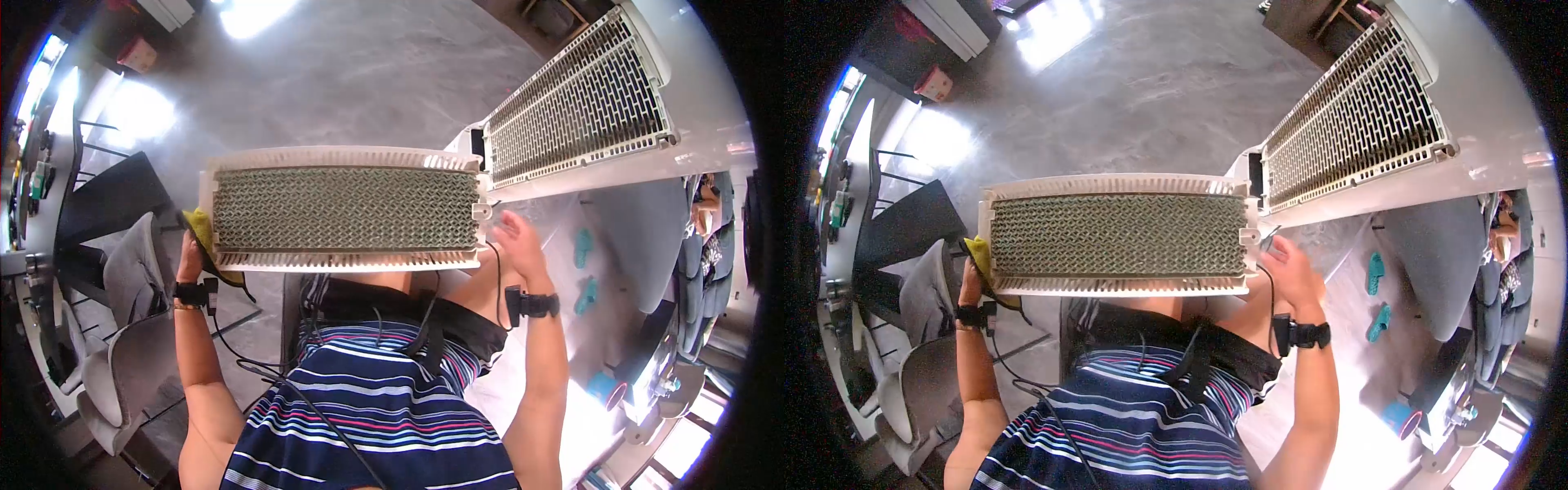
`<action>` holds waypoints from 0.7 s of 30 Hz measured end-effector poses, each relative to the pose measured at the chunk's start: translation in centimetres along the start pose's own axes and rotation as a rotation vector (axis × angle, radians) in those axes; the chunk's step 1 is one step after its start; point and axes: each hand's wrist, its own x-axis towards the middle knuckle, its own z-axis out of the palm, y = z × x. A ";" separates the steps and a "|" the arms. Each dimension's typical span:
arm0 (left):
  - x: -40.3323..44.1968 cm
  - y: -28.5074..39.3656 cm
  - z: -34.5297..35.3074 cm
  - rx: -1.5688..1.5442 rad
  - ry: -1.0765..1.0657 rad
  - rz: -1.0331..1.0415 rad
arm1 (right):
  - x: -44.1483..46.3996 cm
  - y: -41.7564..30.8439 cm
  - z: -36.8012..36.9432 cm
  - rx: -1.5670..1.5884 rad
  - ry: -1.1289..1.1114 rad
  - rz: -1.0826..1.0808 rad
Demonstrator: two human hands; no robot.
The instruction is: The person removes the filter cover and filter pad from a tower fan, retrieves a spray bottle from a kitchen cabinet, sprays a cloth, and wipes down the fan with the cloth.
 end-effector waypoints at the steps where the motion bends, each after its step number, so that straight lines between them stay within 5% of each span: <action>1: 0.4 -0.1 -0.4 -0.026 -0.080 -0.028 | 0.0 -0.5 1.0 0.217 -0.031 0.007; 2: 0.5 -0.4 -0.5 -0.025 -0.084 -0.032 | 0.1 -1.1 1.9 0.437 -0.060 0.014; 4: 0.4 0.8 0.2 0.026 -0.032 -0.052 | 0.5 -1.8 3.1 0.364 -0.016 -0.032; 5: 0.9 -1.1 -1.9 0.552 -0.075 0.103 | 0.7 -2.0 3.5 0.290 0.028 -0.086; 6: 0.9 -0.7 -1.5 0.555 -0.080 0.103 | 0.8 -2.1 3.6 0.294 0.030 -0.082; 8: 0.9 0.1 -0.7 0.086 -0.053 -0.062 | 1.2 -2.6 3.7 0.184 0.002 -0.089; 12: 0.7 -0.6 -0.9 0.048 -0.088 -0.023 | 0.9 -3.6 3.6 0.119 -0.019 -0.010; 15: 0.8 -0.9 -1.0 0.049 -0.024 -0.184 | 1.6 -1.7 4.5 0.257 0.008 -0.053; 21: 1.1 -2.4 -1.5 -0.080 0.036 -0.117 | 1.0 -3.3 3.5 0.206 0.064 -0.322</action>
